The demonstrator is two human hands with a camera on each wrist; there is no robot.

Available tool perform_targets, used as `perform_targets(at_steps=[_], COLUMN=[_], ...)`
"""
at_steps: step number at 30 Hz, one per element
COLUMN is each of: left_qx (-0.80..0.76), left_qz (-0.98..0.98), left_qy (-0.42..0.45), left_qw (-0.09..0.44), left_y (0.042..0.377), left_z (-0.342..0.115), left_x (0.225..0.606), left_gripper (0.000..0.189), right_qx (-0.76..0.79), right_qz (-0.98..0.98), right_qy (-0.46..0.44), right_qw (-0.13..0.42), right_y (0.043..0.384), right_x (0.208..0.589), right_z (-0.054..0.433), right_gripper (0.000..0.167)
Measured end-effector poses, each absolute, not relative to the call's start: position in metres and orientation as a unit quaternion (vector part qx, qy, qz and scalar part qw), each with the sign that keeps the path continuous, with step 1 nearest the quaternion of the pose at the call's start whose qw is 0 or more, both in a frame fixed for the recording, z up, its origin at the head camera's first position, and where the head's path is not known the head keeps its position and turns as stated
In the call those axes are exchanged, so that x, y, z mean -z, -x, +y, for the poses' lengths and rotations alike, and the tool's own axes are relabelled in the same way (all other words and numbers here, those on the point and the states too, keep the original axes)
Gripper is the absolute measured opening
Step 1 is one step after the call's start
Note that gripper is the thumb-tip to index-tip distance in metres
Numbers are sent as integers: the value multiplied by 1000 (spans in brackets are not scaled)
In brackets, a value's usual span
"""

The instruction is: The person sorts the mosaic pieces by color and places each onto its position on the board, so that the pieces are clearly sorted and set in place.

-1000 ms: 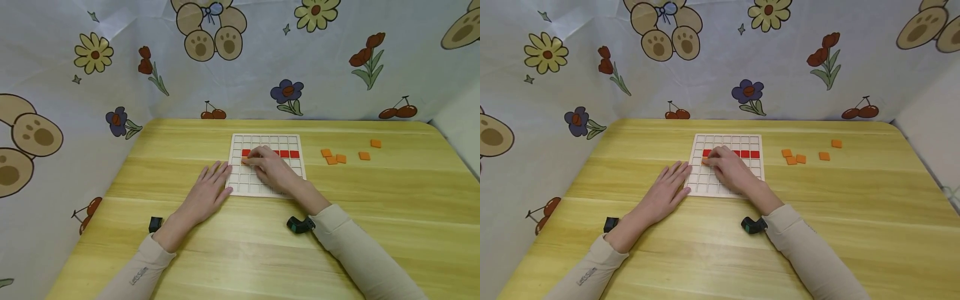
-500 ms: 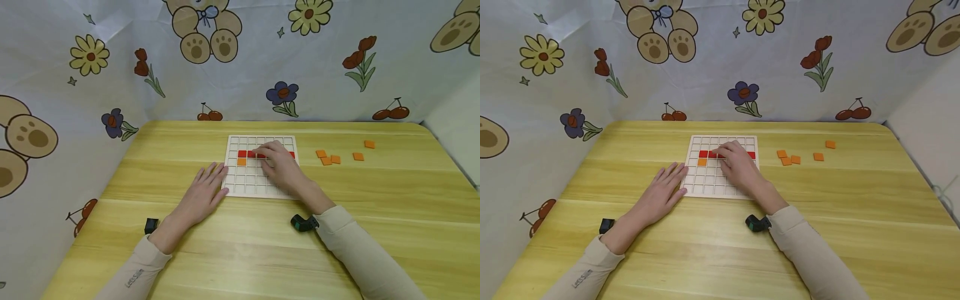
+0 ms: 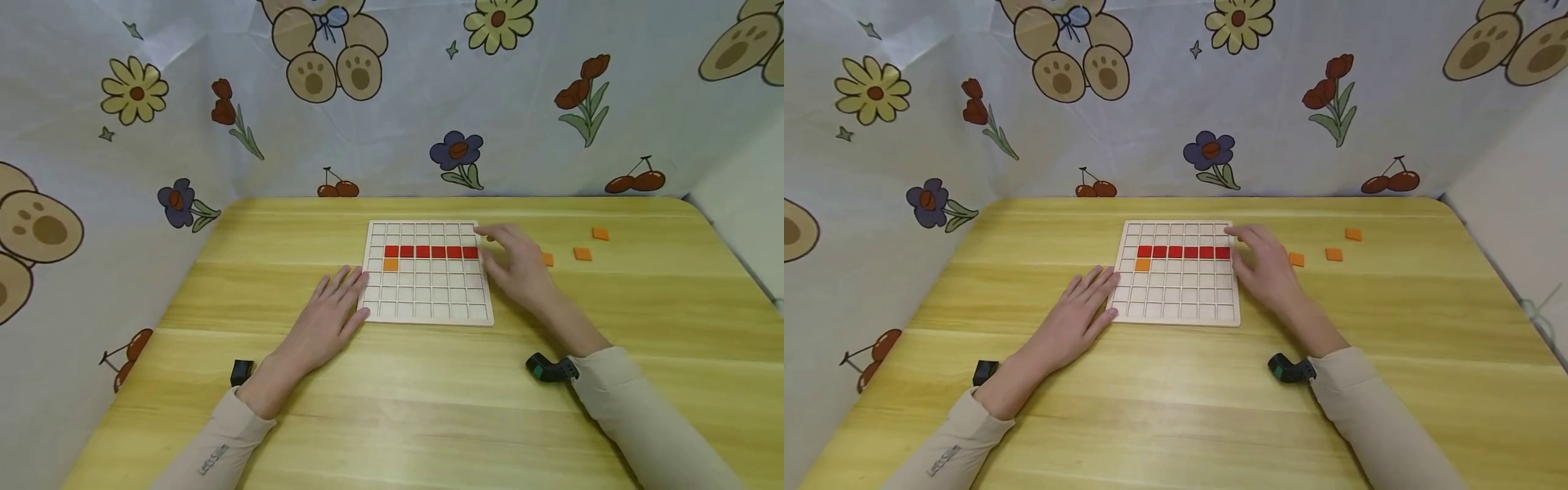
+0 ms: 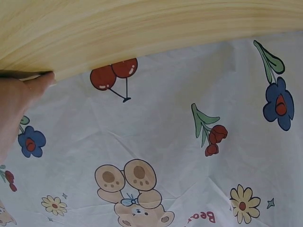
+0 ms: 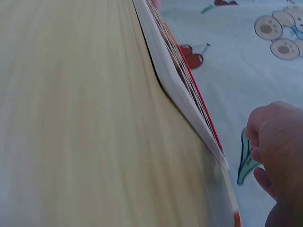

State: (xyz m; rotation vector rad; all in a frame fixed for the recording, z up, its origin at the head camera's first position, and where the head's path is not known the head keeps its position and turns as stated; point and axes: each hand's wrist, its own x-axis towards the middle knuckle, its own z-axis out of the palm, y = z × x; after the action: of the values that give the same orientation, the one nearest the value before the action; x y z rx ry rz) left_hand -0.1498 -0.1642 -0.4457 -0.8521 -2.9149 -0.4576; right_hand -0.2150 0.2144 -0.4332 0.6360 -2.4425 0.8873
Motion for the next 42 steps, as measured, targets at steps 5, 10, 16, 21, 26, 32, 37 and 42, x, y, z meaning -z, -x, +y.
perform_targets(at_steps=[5, 10, 16, 21, 26, 32, 37, 42], left_qx=[148, 148, 147, 149, 149, 151, 151, 148], left_qz=[-950, -948, -950, -949, -948, -948, -948, -949], left_qy=[273, 279, 274, 275, 278, 277, 278, 277], left_qw=[37, 37, 36, 36, 37, 38, 40, 39], left_y=[149, 153, 154, 153, 154, 153, 152, 153], left_z=[-166, -165, -165, -164, -163, -163, -164, -164], left_x=[443, 441, 441, 442, 444, 445, 445, 445], left_gripper=[64, 64, 64, 64, 64, 63, 63, 64], right_qx=[-304, -302, -295, -290, -287, -288, -291, -295], right_qz=[-894, -909, -926, -932, -932, -932, -930, -929], right_qy=[-210, -144, -104, -91, -105, -120, -123, -124], right_qw=[256, 248, 213, 195, 193, 184, 187, 186], right_y=[214, 209, 208, 207, 208, 208, 208, 209], right_x=[435, 434, 435, 436, 440, 441, 442, 442], right_z=[245, 268, 276, 276, 276, 276, 274, 274], right_gripper=[38, 37, 42, 38, 32, 29, 28, 28])
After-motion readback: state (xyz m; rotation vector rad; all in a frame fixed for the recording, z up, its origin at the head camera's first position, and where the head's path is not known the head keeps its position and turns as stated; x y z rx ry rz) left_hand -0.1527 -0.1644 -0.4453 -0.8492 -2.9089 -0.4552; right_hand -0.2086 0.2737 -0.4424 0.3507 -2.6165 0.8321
